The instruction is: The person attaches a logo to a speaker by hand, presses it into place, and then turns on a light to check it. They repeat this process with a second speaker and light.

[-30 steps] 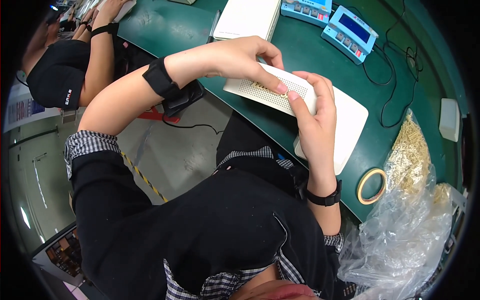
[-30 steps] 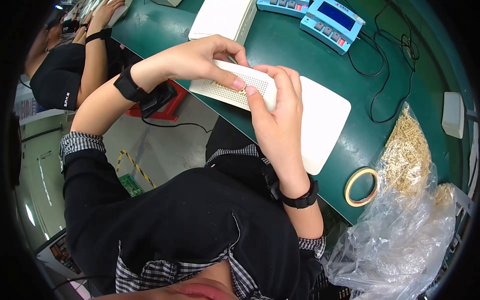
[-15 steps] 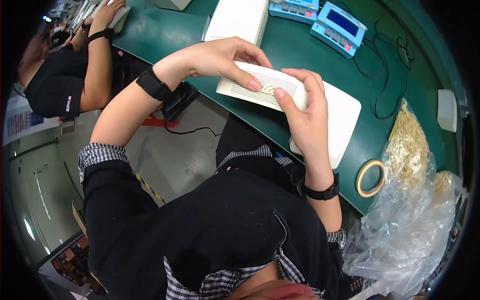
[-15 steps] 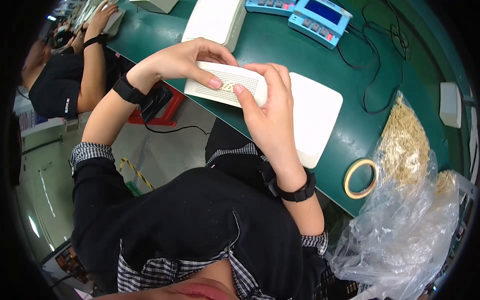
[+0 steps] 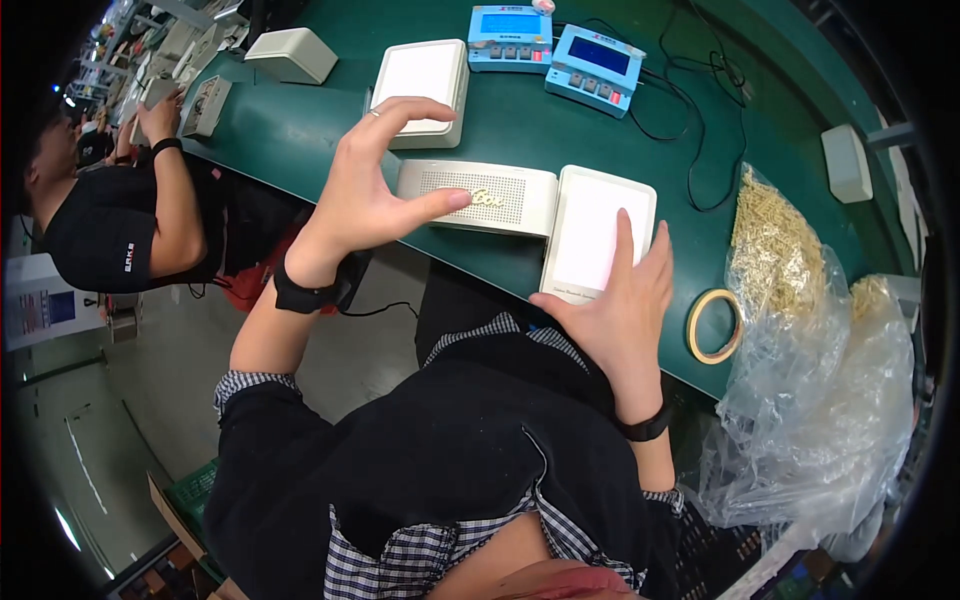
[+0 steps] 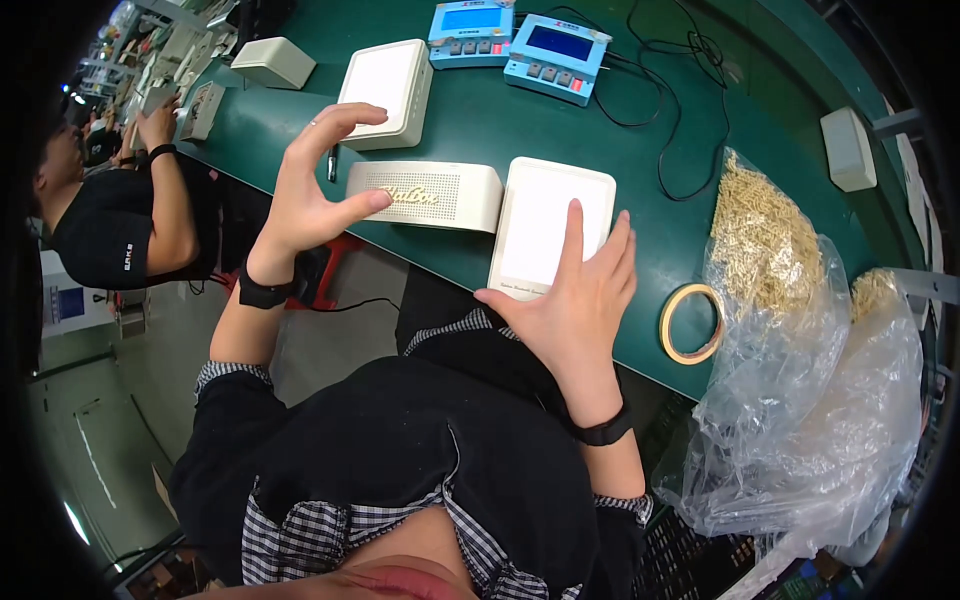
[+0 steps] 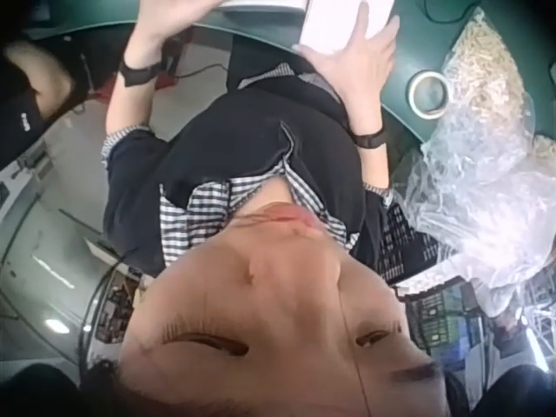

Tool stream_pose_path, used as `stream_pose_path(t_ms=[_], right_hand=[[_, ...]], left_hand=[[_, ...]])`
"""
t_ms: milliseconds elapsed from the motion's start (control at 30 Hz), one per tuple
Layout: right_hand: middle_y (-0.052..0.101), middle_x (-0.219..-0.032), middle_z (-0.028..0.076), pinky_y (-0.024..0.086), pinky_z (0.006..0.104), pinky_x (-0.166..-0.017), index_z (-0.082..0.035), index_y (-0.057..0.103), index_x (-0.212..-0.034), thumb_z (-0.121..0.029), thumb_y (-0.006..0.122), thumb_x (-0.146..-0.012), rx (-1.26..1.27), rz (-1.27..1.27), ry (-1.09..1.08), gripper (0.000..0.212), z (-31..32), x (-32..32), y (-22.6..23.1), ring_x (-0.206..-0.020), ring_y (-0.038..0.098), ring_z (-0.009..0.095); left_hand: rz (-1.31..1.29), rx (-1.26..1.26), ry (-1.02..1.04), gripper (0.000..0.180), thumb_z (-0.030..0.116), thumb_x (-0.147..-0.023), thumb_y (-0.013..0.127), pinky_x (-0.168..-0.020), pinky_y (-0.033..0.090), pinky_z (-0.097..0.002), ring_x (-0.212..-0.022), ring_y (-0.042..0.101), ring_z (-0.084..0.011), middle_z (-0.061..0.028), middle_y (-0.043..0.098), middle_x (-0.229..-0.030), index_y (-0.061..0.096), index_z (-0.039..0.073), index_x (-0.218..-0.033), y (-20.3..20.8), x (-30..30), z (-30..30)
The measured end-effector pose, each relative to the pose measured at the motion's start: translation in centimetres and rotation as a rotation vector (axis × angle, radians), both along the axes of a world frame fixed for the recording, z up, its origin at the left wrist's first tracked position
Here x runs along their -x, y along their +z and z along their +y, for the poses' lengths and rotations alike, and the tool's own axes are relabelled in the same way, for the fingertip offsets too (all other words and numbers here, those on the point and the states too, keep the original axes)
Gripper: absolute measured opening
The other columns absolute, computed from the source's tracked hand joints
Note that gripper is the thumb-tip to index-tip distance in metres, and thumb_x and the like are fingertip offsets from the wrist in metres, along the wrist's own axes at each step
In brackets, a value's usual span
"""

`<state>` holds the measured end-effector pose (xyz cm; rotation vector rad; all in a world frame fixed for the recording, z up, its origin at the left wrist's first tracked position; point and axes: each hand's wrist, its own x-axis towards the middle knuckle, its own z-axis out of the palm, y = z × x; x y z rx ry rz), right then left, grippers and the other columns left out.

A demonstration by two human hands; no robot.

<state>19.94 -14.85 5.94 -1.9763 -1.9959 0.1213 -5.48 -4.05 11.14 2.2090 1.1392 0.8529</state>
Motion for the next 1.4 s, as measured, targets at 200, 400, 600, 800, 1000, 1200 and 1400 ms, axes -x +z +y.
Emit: stream_pose_path(t_ms=[200,400,600,800,1000,1200,1400], right_hand=[[0.034,-0.131,0.029,0.047,0.0505,-0.088,-0.007,0.027,-0.147,-0.033,0.084,-0.06,0.267,0.112,-0.093,0.108,0.9,1.0,0.8,-0.113,0.047,0.049],[0.041,-0.127,0.027,0.048,0.0456,-0.089,-0.007,0.026,-0.148,-0.029,0.079,-0.061,0.138,0.034,-0.115,0.105,1.1,-0.2,-1.1,-0.112,0.05,0.043],[0.051,-0.127,0.02,0.044,0.0411,-0.097,-0.001,0.033,-0.144,-0.037,0.076,-0.063,0.128,1.31,0.151,0.099,2.0,-7.0,0.7,-0.124,0.047,0.032],[0.041,-0.14,0.022,0.036,0.0416,-0.105,0.001,0.031,-0.146,-0.048,0.074,-0.067,-0.117,1.219,0.273,0.103,1.0,-4.2,5.7,-0.131,0.041,0.032],[0.035,-0.146,0.02,0.035,0.0439,-0.105,0.001,0.026,-0.148,-0.053,0.071,-0.072,-0.389,0.843,0.411,0.103,0.0,-4.0,5.6,-0.134,0.037,0.034],[0.035,-0.146,0.017,0.034,0.0415,-0.108,0.002,0.017,-0.149,-0.034,0.058,-0.088,0.042,1.869,0.319,0.082,0.6,-2.3,4.4,-0.134,0.038,0.03],[0.032,-0.149,0.017,0.034,0.0397,-0.11,0.0,0.013,-0.15,-0.026,0.054,-0.092,0.389,2.132,0.411,0.076,0.5,-2.8,4.1,-0.134,0.04,0.027]], left_hand=[[-0.069,-0.214,-0.17,0.045,0.023,-0.066,0.083,-0.086,0.05,-0.0356,-0.099,0.063,-0.0311,-0.0123,0.065,-0.107,0.064,0.003,-0.102,0.4,-4.0,-1.1],[-0.205,-0.199,-0.321,0.036,0.016,-0.068,0.082,-0.087,0.05,-0.0382,-0.102,0.061,-0.0299,-0.0117,0.064,-0.107,0.067,0.003,-0.098,-1.3,-7.5,-3.4],[-0.238,-0.06,-0.333,0.045,0.016,-0.075,0.078,-0.091,0.049,-0.0385,-0.111,0.057,-0.0293,-0.015,0.056,-0.122,0.06,0.003,-0.114,-0.2,-8.0,-4.4],[-0.854,0.472,-0.327,0.057,0.023,-0.09,0.066,-0.094,0.048,-0.036,-0.116,0.055,-0.0275,-0.0171,0.048,-0.132,0.04,-0.002,-0.134,0.1,-11.5,-6.4],[-0.891,0.634,-0.216,0.063,0.029,-0.096,0.056,-0.098,0.047,-0.0362,-0.119,0.054,-0.0271,-0.0181,0.047,-0.133,0.027,-0.003,-0.142,-0.3,-10.7,-4.0],[-1.217,0.982,-0.235,0.065,0.038,-0.098,0.045,-0.099,0.045,-0.0367,-0.118,0.054,-0.0253,-0.0176,0.048,-0.132,0.022,-0.002,-0.144,-1.3,-10.2,-4.4],[-1.106,0.919,-0.229,0.064,0.039,-0.098,0.043,-0.1,0.044,-0.0353,-0.121,0.051,-0.0238,-0.0182,0.046,-0.133,0.025,-0.002,-0.144,-0.7,-9.6,-4.5]])
